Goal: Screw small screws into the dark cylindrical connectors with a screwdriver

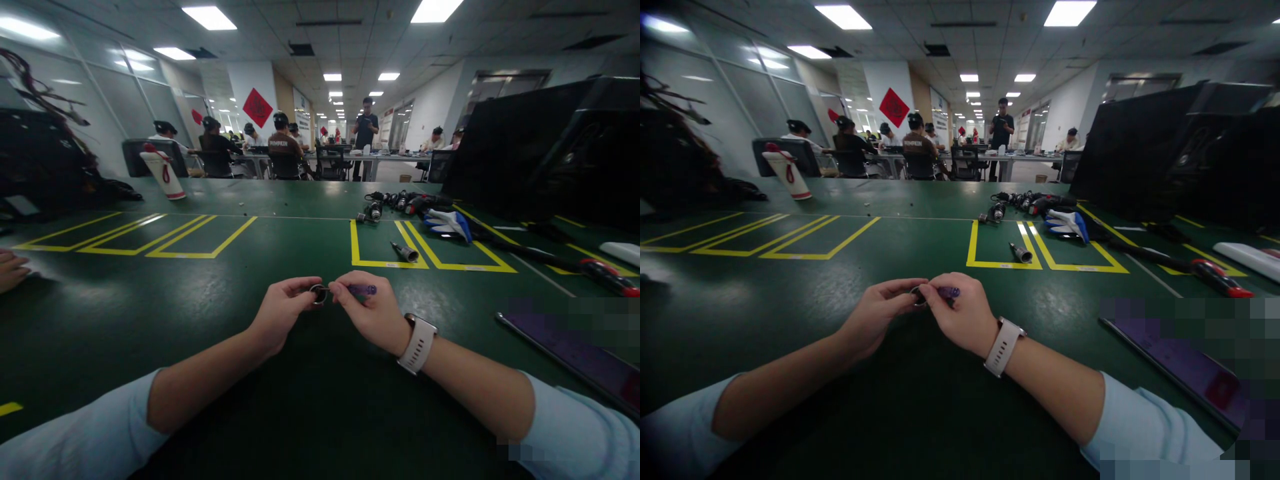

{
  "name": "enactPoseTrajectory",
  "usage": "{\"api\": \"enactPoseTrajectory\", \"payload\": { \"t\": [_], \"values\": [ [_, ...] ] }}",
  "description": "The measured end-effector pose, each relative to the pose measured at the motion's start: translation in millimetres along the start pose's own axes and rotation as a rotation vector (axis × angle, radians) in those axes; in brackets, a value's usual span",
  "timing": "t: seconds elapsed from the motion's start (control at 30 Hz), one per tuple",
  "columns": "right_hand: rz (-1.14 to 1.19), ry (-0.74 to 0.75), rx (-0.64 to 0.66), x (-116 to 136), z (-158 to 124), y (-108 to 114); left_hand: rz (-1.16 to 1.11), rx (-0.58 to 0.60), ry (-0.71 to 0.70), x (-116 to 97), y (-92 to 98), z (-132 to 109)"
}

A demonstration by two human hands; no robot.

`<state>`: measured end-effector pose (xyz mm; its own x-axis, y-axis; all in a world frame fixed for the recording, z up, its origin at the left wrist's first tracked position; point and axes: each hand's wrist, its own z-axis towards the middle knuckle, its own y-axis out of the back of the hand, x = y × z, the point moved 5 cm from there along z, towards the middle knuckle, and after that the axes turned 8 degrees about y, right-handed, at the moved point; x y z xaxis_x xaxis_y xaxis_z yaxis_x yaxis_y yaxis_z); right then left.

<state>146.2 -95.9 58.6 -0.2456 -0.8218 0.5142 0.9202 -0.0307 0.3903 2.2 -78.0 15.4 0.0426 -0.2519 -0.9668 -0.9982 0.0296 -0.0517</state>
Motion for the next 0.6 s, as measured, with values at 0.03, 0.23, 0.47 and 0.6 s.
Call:
{"api": "enactPoseTrajectory", "payload": {
  "t": [0.03, 0.23, 0.47, 0.6],
  "values": [
    [-0.005, 0.000, 0.000, -0.2, -0.1, -0.1, -0.012, 0.004, 0.002, -0.2, -0.3, -0.2],
    [-0.025, 0.008, -0.001, -1.0, -0.9, 0.0, -0.030, 0.025, 0.004, 1.5, 0.4, 0.4],
    [-0.038, 0.022, 0.031, 0.7, -1.2, -1.4, 0.021, 0.025, -0.008, 0.4, 0.3, -0.8],
    [-0.064, 0.043, 0.046, 0.6, -2.4, -4.1, 0.047, 0.016, -0.006, -1.8, -1.0, -2.2]
  ]
}}
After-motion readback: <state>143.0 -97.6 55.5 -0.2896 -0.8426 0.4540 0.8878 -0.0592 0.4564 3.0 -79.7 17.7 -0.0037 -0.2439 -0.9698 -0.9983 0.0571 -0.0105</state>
